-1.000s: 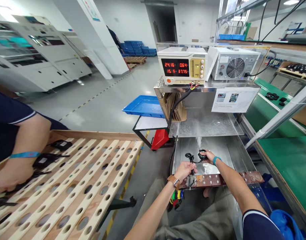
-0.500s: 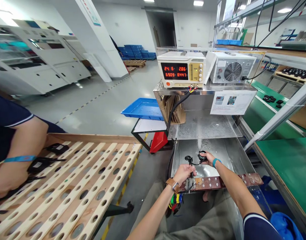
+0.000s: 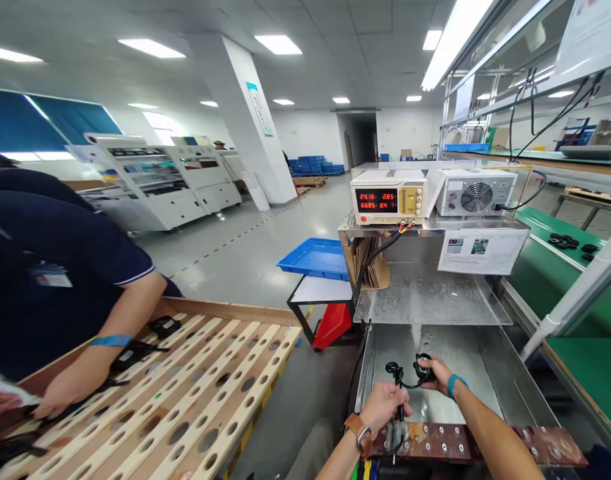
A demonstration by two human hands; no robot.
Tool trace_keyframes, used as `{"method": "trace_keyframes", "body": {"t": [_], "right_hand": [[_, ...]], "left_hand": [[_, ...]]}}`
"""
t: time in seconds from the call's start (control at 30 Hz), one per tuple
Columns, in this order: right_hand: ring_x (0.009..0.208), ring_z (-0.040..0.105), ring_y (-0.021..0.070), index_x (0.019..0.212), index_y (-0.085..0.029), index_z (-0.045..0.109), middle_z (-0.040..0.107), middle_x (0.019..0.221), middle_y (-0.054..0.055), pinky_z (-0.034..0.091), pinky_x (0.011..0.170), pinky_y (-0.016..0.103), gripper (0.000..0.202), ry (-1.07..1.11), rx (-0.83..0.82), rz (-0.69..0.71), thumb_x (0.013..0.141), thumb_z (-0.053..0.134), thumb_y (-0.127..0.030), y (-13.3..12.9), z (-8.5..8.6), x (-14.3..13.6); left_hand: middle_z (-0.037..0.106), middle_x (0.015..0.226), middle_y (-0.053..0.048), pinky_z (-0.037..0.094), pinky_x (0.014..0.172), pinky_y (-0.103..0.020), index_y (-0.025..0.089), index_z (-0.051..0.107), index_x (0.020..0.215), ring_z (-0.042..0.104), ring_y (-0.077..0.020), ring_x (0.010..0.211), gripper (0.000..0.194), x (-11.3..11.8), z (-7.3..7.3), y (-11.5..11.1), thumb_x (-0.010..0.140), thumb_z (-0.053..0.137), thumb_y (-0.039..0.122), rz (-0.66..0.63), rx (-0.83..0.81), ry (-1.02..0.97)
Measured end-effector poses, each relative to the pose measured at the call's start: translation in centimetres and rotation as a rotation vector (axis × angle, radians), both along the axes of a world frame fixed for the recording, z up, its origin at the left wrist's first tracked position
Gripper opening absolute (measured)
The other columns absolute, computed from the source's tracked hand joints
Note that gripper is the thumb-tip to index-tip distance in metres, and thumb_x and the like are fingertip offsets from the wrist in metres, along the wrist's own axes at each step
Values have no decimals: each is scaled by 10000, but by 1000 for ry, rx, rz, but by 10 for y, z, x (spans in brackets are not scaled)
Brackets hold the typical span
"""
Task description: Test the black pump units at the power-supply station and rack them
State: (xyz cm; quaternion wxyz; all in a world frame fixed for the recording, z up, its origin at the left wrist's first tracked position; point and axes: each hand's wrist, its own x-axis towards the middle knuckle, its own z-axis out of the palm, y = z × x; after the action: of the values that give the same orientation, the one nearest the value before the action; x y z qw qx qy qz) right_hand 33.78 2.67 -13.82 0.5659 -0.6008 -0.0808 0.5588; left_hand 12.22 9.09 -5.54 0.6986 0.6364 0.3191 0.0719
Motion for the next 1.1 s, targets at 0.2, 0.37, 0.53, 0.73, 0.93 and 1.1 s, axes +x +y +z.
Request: {"method": "trace_keyframes", "body": {"t": [0.2,0.37,0.53,0.73,0.93,1.1], "right_hand": [[695,639,196,984,-194,550,621,814,36,558,579,271,293,20,0,11,796,714,-347,0,-3,-1],[729,637,194,989,-192,554,630,848,40,573,628,296,296,20,6,22,794,722,-338,0,-10,3],[641,594,176,953,-194,570,588,759,28,568,582,291,253,1,-4,27,804,734,-316,2,-7,3],[674,601,179,1000,-165,562,597,811,46,594,596,317,248,-37,-6,-24,819,725,-214,-3,25,-3],[693,630,182,1038,-180,535,614,851,40,613,696,391,257,-18,86,-109,856,712,-222,-2,51,-1],[785,655,214,1061,-162,567,653,936,85,599,764,392,241,65,352,-68,935,645,-352,-6,79,-12]], "left_hand": [[703,645,-74,316,495,-221,112,701,711,446,-90,463,374,5,-7,0,785,615,469,35,45,23],[673,577,-86,399,538,-230,89,715,718,546,-132,516,352,14,-13,-2,785,617,421,120,114,63],[669,575,-91,407,532,-232,98,700,651,549,-139,521,331,17,-7,-4,762,652,406,159,189,121],[695,752,-131,465,612,-252,100,628,732,630,-175,669,330,37,8,8,853,542,395,330,124,42],[662,866,-74,482,756,-275,145,564,980,632,-162,786,197,46,28,16,917,424,269,185,330,-152],[605,998,-72,459,872,-302,158,491,1043,605,-185,950,265,45,51,11,805,603,188,44,696,-145]]}}
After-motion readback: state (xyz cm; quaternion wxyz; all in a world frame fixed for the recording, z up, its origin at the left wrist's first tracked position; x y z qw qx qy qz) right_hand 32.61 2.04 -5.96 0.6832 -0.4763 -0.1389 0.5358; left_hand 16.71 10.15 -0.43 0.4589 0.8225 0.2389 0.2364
